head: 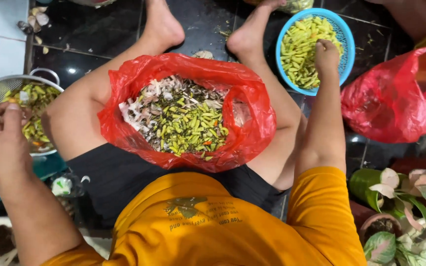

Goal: A person sitting on the floor sorts through a pile of small green vegetables in a red plastic bag, separating them by hand.

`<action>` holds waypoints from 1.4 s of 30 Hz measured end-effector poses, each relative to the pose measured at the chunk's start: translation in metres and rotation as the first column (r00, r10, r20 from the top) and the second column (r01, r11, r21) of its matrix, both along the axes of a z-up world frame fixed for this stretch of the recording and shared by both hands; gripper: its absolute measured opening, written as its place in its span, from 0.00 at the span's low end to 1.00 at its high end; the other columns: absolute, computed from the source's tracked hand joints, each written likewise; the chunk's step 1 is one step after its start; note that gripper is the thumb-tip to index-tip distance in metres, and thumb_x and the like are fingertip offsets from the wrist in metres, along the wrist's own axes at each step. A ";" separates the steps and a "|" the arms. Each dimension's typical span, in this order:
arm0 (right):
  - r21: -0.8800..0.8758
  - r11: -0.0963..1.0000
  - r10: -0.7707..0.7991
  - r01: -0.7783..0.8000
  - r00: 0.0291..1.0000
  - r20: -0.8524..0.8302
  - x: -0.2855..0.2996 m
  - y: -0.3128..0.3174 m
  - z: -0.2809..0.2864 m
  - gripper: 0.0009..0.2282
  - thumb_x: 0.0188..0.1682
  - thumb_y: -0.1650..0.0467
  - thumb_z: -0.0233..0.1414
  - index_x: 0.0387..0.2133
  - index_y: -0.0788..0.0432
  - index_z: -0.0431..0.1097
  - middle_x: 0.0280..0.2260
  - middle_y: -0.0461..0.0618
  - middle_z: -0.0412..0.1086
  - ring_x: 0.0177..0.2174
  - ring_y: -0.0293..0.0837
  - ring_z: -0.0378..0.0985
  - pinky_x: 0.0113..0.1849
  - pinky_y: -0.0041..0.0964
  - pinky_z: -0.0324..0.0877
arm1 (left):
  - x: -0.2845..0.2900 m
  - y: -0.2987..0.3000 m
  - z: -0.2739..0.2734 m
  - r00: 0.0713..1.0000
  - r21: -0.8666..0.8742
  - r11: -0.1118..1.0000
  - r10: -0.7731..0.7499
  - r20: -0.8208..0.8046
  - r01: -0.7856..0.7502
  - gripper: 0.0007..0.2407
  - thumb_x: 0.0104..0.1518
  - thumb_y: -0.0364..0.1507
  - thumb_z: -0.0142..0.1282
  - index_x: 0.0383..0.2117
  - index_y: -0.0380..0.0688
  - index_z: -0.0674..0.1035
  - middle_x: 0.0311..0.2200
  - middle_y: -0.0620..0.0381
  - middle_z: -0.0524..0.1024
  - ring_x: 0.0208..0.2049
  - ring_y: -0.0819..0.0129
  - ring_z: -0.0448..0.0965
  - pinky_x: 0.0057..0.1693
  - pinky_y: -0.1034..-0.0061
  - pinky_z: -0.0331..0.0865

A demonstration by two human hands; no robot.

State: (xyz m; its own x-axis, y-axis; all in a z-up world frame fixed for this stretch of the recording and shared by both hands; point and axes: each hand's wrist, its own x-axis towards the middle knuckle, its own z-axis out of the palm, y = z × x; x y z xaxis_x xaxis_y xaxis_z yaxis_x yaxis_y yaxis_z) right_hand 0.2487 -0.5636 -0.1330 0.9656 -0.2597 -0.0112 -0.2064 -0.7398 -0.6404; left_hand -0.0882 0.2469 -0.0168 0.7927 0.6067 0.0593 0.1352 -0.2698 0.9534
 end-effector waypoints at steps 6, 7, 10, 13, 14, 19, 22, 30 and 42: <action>-0.374 0.878 0.349 -0.299 0.934 0.072 -0.003 -0.009 -0.087 0.25 0.57 0.66 0.55 0.61 0.75 0.60 0.58 0.80 0.59 0.59 0.76 0.51 0.59 0.63 0.40 | -0.032 0.079 -0.049 0.993 0.533 0.842 0.116 -0.026 -0.084 0.06 0.72 0.28 0.68 0.39 0.38 0.88 0.32 0.54 0.82 0.35 0.71 0.79 0.42 0.74 0.72; -0.365 0.864 0.394 -0.346 0.917 0.064 -0.012 0.004 -0.070 0.25 0.57 0.66 0.55 0.61 0.75 0.60 0.58 0.80 0.59 0.59 0.76 0.51 0.59 0.63 0.40 | -0.036 0.085 -0.057 0.986 0.539 0.834 0.165 -0.037 -0.120 0.06 0.72 0.28 0.68 0.39 0.38 0.88 0.32 0.54 0.82 0.35 0.71 0.79 0.42 0.74 0.72; -0.295 0.880 0.316 -0.372 0.923 -0.221 -0.037 0.046 -0.007 0.29 0.60 0.66 0.50 0.68 0.72 0.48 0.66 0.81 0.46 0.65 0.72 0.40 0.62 0.55 0.28 | -0.038 0.095 -0.072 0.971 0.541 0.815 0.240 0.012 -0.208 0.04 0.62 0.28 0.67 0.36 0.43 0.86 0.29 0.57 0.83 0.32 0.73 0.83 0.41 0.76 0.76; -0.298 0.944 0.011 -0.139 0.920 -0.392 -0.070 0.089 0.052 0.31 0.60 0.58 0.47 0.72 0.52 0.41 0.71 0.60 0.37 0.67 0.61 0.33 0.63 0.66 0.41 | -0.026 0.090 -0.065 0.972 0.601 0.769 0.228 0.062 -0.219 0.04 0.61 0.30 0.69 0.34 0.46 0.85 0.28 0.58 0.85 0.29 0.73 0.86 0.36 0.78 0.78; -0.264 0.963 -0.053 -0.048 0.930 -0.364 -0.074 0.093 0.057 0.32 0.63 0.58 0.49 0.72 0.53 0.37 0.72 0.57 0.38 0.68 0.60 0.34 0.64 0.63 0.41 | -0.025 0.088 -0.060 0.960 0.629 0.754 0.276 -0.043 -0.189 0.08 0.61 0.36 0.68 0.36 0.47 0.87 0.29 0.58 0.86 0.30 0.68 0.86 0.37 0.72 0.76; -0.288 0.936 -0.249 0.203 0.959 -0.134 -0.063 0.063 0.026 0.31 0.66 0.57 0.56 0.70 0.51 0.41 0.71 0.51 0.45 0.68 0.56 0.43 0.61 0.69 0.41 | -0.017 0.079 -0.039 0.957 0.762 0.618 0.289 0.008 -0.193 0.11 0.66 0.34 0.61 0.45 0.38 0.84 0.36 0.44 0.84 0.32 0.49 0.84 0.39 0.57 0.72; -0.139 0.990 0.068 -0.007 0.897 0.437 -0.066 0.055 0.032 0.25 0.65 0.74 0.62 0.66 0.64 0.51 0.66 0.65 0.56 0.65 0.60 0.58 0.65 0.48 0.54 | -0.009 0.023 0.001 0.980 0.591 0.793 0.030 0.199 -0.144 0.12 0.57 0.18 0.41 0.40 0.36 0.79 0.32 0.50 0.81 0.34 0.58 0.82 0.44 0.66 0.74; 0.236 0.735 0.513 -0.636 0.749 0.419 -0.218 0.281 0.192 0.09 0.60 0.78 0.47 0.51 0.61 0.68 0.47 0.55 0.72 0.42 0.45 0.74 0.45 0.36 0.71 | 0.041 -0.149 0.029 0.843 0.171 0.831 -0.538 -0.003 0.530 0.11 0.58 0.17 0.42 0.30 0.37 0.80 0.30 0.51 0.80 0.35 0.64 0.79 0.43 0.71 0.72; -0.236 0.590 0.803 -0.772 0.592 0.072 -0.192 0.389 0.086 0.04 0.52 0.74 0.59 0.38 0.61 0.79 0.35 0.55 0.79 0.35 0.52 0.82 0.35 0.49 0.79 | 0.097 -0.191 -0.024 0.799 0.434 0.694 -0.359 -0.483 0.574 0.03 0.59 0.19 0.57 0.28 0.34 0.81 0.32 0.46 0.78 0.35 0.50 0.77 0.46 0.54 0.74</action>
